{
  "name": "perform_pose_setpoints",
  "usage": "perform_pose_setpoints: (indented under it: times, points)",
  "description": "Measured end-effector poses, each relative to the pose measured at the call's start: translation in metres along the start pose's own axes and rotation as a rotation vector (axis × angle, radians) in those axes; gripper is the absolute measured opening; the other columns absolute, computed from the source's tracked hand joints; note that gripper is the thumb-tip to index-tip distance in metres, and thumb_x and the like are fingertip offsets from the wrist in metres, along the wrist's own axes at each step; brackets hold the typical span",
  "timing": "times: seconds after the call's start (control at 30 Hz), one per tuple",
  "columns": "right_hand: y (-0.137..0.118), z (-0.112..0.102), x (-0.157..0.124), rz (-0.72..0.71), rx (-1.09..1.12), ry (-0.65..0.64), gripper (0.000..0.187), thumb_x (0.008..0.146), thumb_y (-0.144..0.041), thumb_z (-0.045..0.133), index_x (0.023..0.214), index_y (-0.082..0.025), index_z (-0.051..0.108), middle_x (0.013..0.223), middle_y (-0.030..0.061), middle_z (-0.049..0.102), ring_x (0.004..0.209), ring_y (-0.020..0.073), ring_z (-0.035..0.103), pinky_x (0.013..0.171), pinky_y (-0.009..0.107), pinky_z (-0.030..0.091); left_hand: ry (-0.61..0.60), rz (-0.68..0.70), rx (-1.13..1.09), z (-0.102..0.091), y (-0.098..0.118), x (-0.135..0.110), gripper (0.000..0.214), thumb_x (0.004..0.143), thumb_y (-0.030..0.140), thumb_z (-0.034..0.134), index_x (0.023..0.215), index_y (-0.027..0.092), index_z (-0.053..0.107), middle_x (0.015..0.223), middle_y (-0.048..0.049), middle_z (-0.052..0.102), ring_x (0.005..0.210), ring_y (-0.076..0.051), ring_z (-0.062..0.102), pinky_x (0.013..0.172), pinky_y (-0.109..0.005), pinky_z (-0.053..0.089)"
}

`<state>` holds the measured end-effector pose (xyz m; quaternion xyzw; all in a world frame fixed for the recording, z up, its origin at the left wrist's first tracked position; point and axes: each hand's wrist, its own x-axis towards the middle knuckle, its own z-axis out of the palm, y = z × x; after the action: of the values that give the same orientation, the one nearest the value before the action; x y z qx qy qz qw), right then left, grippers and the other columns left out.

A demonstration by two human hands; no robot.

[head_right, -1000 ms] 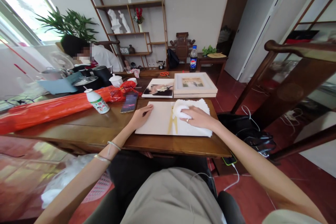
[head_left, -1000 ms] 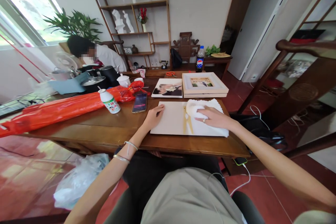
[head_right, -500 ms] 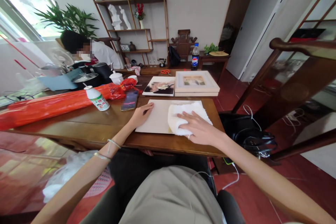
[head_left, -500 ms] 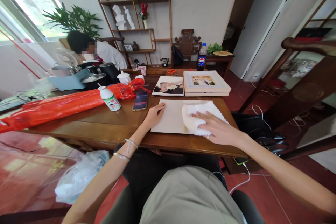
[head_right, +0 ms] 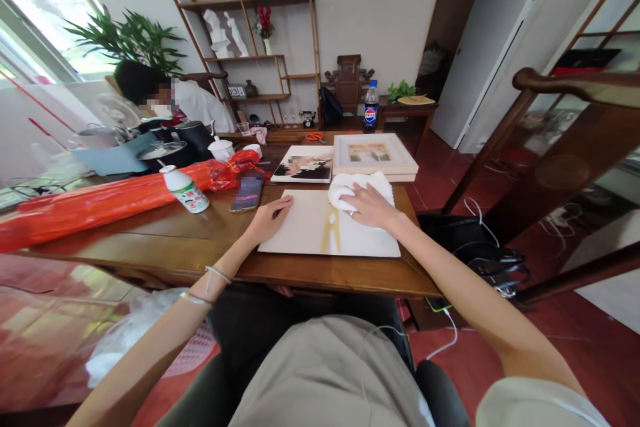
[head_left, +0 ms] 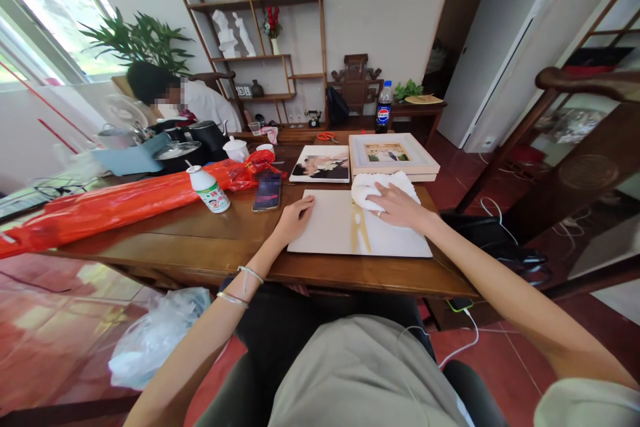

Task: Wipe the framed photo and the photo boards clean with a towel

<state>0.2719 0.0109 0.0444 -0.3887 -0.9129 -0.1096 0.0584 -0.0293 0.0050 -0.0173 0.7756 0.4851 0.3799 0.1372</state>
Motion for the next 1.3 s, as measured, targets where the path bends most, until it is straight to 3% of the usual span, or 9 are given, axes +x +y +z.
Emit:
perform_pose_setpoints:
  times: [0.23, 0.37, 0.53, 0.7, 0.8, 0.9, 1.03, 1.13, 1.3]
  points:
    - [-0.054, -0.015, -0.051, -0.017, 0.079, -0.034, 0.04, 0.072, -0.011, 0.055, 0.11, -0.017, 0.065, 0.145, 0.0154, 0.038, 0.135, 0.0366, 0.028, 0.106, 0.054, 0.028, 0.007, -0.009, 0.006, 0.0, 0.002, 0.0, 0.032, 0.086, 0.026, 0.046, 0.106, 0.016, 0.069, 0.127, -0.0078, 0.06, 0.121, -0.023, 0.054, 0.107, -0.037, 0.038]
    - [-0.073, -0.028, -0.075, -0.02, 0.166, -0.041, 0.045, 0.065, -0.005, 0.053, 0.105, -0.02, 0.068, 0.146, 0.0097, 0.038, 0.136, 0.0332, 0.028, 0.109, 0.051, 0.028, 0.013, -0.011, 0.008, 0.001, 0.003, 0.0, 0.031, 0.086, 0.026, 0.046, 0.105, 0.017, 0.069, 0.126, -0.0064, 0.06, 0.12, -0.022, 0.054, 0.107, -0.037, 0.039]
    - [-0.055, -0.028, -0.058, 0.045, 0.171, -0.056, 0.047, 0.065, -0.002, 0.048, 0.101, -0.022, 0.07, 0.142, 0.0049, 0.045, 0.132, 0.0289, 0.038, 0.105, 0.045, 0.037, 0.017, -0.008, 0.014, 0.001, 0.003, 0.0, 0.032, 0.086, 0.026, 0.045, 0.106, 0.018, 0.069, 0.126, -0.0064, 0.06, 0.12, -0.022, 0.054, 0.107, -0.037, 0.039]
    - [-0.022, -0.014, -0.02, 0.107, 0.14, -0.044, 0.048, 0.069, -0.001, 0.042, 0.104, -0.019, 0.068, 0.142, 0.0077, 0.044, 0.126, 0.0313, 0.045, 0.094, 0.045, 0.045, 0.015, -0.002, 0.004, 0.001, 0.001, -0.001, 0.032, 0.086, 0.026, 0.045, 0.106, 0.015, 0.069, 0.126, -0.0096, 0.06, 0.12, -0.022, 0.054, 0.107, -0.037, 0.039]
    - [-0.015, -0.01, -0.011, 0.147, 0.112, -0.037, 0.042, 0.071, -0.005, 0.044, 0.104, -0.016, 0.068, 0.133, 0.0135, 0.053, 0.124, 0.0331, 0.047, 0.092, 0.044, 0.045, 0.012, -0.007, 0.002, 0.001, 0.001, -0.001, 0.031, 0.086, 0.026, 0.045, 0.106, 0.017, 0.068, 0.126, -0.0078, 0.06, 0.12, -0.022, 0.054, 0.107, -0.038, 0.038]
    - [-0.026, -0.016, -0.021, 0.132, 0.1, -0.051, 0.037, 0.07, -0.008, 0.047, 0.099, -0.016, 0.069, 0.129, 0.0142, 0.056, 0.123, 0.0334, 0.047, 0.093, 0.044, 0.044, 0.016, -0.012, 0.0, 0.002, 0.001, -0.001, 0.031, 0.086, 0.026, 0.046, 0.105, 0.018, 0.069, 0.126, -0.0065, 0.06, 0.121, -0.022, 0.054, 0.107, -0.037, 0.038]
    - [-0.058, -0.044, -0.055, 0.047, 0.158, -0.114, 0.038, 0.062, -0.005, 0.049, 0.089, -0.02, 0.07, 0.138, 0.0082, 0.049, 0.127, 0.0307, 0.042, 0.099, 0.042, 0.039, 0.024, -0.007, 0.0, 0.003, 0.001, 0.0, 0.031, 0.086, 0.025, 0.045, 0.105, 0.018, 0.069, 0.126, -0.0064, 0.061, 0.121, -0.022, 0.054, 0.108, -0.037, 0.038]
    - [-0.073, -0.062, -0.074, 0.0, 0.222, -0.157, 0.036, 0.059, -0.002, 0.047, 0.082, -0.021, 0.069, 0.133, 0.007, 0.053, 0.126, 0.0291, 0.044, 0.099, 0.041, 0.04, 0.022, -0.006, 0.005, 0.003, 0.0, 0.0, 0.031, 0.086, 0.024, 0.045, 0.105, 0.017, 0.069, 0.126, -0.0076, 0.06, 0.121, -0.022, 0.054, 0.107, -0.037, 0.038]
    - [-0.049, -0.049, -0.058, 0.019, 0.231, -0.097, 0.025, 0.071, -0.012, 0.053, 0.09, -0.021, 0.067, 0.121, 0.0084, 0.06, 0.116, 0.0284, 0.051, 0.093, 0.039, 0.044, 0.018, -0.006, -0.002, 0.003, 0.0, 0.0, 0.032, 0.086, 0.024, 0.045, 0.105, 0.015, 0.069, 0.126, -0.0091, 0.06, 0.121, -0.023, 0.054, 0.107, -0.038, 0.038]
